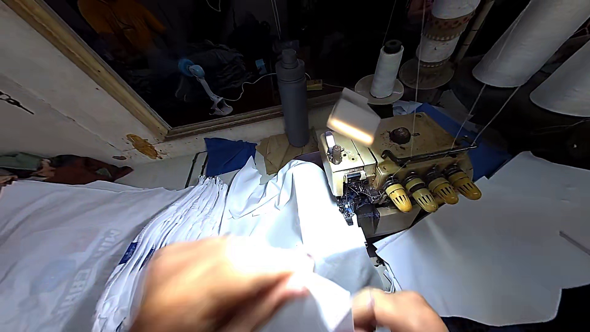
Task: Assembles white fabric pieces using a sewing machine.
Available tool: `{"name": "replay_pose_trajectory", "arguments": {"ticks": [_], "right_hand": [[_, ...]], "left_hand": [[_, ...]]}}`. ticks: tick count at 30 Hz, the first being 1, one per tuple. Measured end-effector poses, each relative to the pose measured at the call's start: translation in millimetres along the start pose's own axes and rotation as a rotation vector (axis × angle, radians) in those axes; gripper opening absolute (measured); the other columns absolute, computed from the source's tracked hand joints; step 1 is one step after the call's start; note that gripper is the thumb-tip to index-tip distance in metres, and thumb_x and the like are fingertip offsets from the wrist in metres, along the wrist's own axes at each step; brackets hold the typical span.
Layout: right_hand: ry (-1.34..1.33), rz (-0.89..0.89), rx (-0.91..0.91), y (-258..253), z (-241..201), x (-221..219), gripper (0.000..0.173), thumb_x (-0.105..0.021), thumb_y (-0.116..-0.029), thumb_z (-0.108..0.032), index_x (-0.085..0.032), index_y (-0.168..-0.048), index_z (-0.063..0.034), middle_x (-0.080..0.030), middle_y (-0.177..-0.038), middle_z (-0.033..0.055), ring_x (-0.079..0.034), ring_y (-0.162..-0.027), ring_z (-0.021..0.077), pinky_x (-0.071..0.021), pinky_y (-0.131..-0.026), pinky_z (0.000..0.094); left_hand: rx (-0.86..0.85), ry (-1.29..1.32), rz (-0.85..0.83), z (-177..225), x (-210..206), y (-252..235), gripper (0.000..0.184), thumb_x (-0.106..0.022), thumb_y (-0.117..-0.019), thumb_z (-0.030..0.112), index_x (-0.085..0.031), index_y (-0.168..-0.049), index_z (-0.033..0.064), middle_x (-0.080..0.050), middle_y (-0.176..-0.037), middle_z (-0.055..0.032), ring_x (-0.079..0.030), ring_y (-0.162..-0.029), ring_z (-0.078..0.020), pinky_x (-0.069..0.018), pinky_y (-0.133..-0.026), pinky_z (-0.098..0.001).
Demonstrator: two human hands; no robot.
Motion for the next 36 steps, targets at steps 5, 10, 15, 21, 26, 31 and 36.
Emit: {"name": "replay_pose_trajectory", "arguments": {"ticks": [5, 10, 15, 21, 26, 31, 36], "right_hand": [[0.1, 0.216, -0.319, 26.3, 84.1, 6.3, 0.009, -0.067, -0.0919, -0.003, -0.068, -0.089, 0.0052, -0.066, -0.068, 0.003, -0.058, -0.057, -0.0021, -0.049, -0.055, 0.0146], [0.229, 0.397, -0.159, 36.4, 107.1, 10.2, 0.01, -0.077, -0.0872, -0.013, -0.073, -0.082, -0.0049, -0.063, -0.09, 0.0035, -0.058, -0.09, 0.0019, -0.0475, -0.08, 0.0129], [0.162, 0.445, -0.142, 38.5, 116.6, 10.5, 0.008, -0.077, -0.0859, -0.009, -0.071, -0.083, -0.0047, -0.066, -0.099, 0.003, -0.06, -0.102, 0.0006, -0.0504, -0.09, 0.0129], [0.006, 0.416, -0.201, 36.8, 112.9, 9.3, 0.006, -0.073, -0.0835, 0.001, -0.069, -0.08, -0.0017, -0.071, -0.086, -0.0002, -0.067, -0.09, 0.0006, -0.0555, -0.083, 0.0171], [-0.078, 0.329, -0.286, 42.3, 105.4, 6.9, 0.007, -0.071, -0.0839, 0.003, -0.069, -0.077, 0.0043, -0.071, -0.082, 0.0036, -0.066, -0.087, 0.0002, -0.0545, -0.08, 0.0168], [-0.194, 0.368, -0.386, 49.0, 100.7, 3.8, 0.013, -0.067, -0.0854, 0.006, -0.065, -0.09, -0.0055, -0.07, -0.079, -0.0093, -0.064, -0.073, -0.0058, -0.0537, -0.068, 0.0149], [-0.261, 0.406, -0.455, 50.7, 96.1, 7.6, 0.032, -0.059, -0.0851, 0.009, -0.049, -0.102, -0.0158, -0.062, -0.071, -0.0177, -0.059, -0.063, -0.0079, -0.0478, -0.059, 0.0128]], "left_hand": [[0.18, 0.002, 0.087, -68.8, -123.7, -16.8, 0.019, -0.059, -0.0965, 0.017, -0.075, -0.087, 0.0119, -0.068, -0.082, 0.0043, -0.065, -0.079, -0.0016, -0.054, -0.072, -0.0169], [0.285, 0.022, 0.099, -78.8, -144.2, -22.9, 0.017, -0.067, -0.0913, 0.034, -0.076, -0.082, 0.0229, -0.065, -0.074, 0.0141, -0.06, -0.068, 0.0037, -0.0476, -0.059, -0.0177], [0.28, 0.084, 0.08, -83.9, -151.9, -35.4, 0.015, -0.07, -0.0883, 0.031, -0.074, -0.078, 0.0212, -0.063, -0.074, 0.0133, -0.061, -0.072, 0.0018, -0.0491, -0.065, -0.0203], [0.279, 0.073, 0.051, -86.6, -156.6, -37.7, 0.016, -0.067, -0.0869, 0.028, -0.074, -0.076, 0.0202, -0.063, -0.07, 0.0135, -0.06, -0.071, 0.0022, -0.0441, -0.068, -0.0228], [0.287, -0.017, -0.055, -80.3, -153.6, -34.7, 0.021, -0.062, -0.0889, 0.032, -0.073, -0.073, 0.0227, -0.064, -0.068, 0.0141, -0.058, -0.066, 0.0013, -0.0399, -0.063, -0.025], [0.272, -0.123, -0.025, -71.8, -157.7, -36.2, 0.016, -0.064, -0.0865, 0.029, -0.069, -0.074, 0.0222, -0.063, -0.067, 0.0125, -0.06, -0.065, -0.0015, -0.0421, -0.059, -0.0266], [0.036, -0.383, 0.116, -55.5, -164.4, -29.0, 0.019, -0.06, -0.0918, 0.015, -0.072, -0.078, 0.0122, -0.065, -0.071, -0.0012, -0.062, -0.061, -0.0157, -0.0454, -0.052, -0.0288]]}}
Point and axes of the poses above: each hand's wrist, its own y-axis away from the middle knuckle, its own x-axis out of the back of the hand, z = x × y, the point moved 2 cm from there along -y, towards the middle knuckle
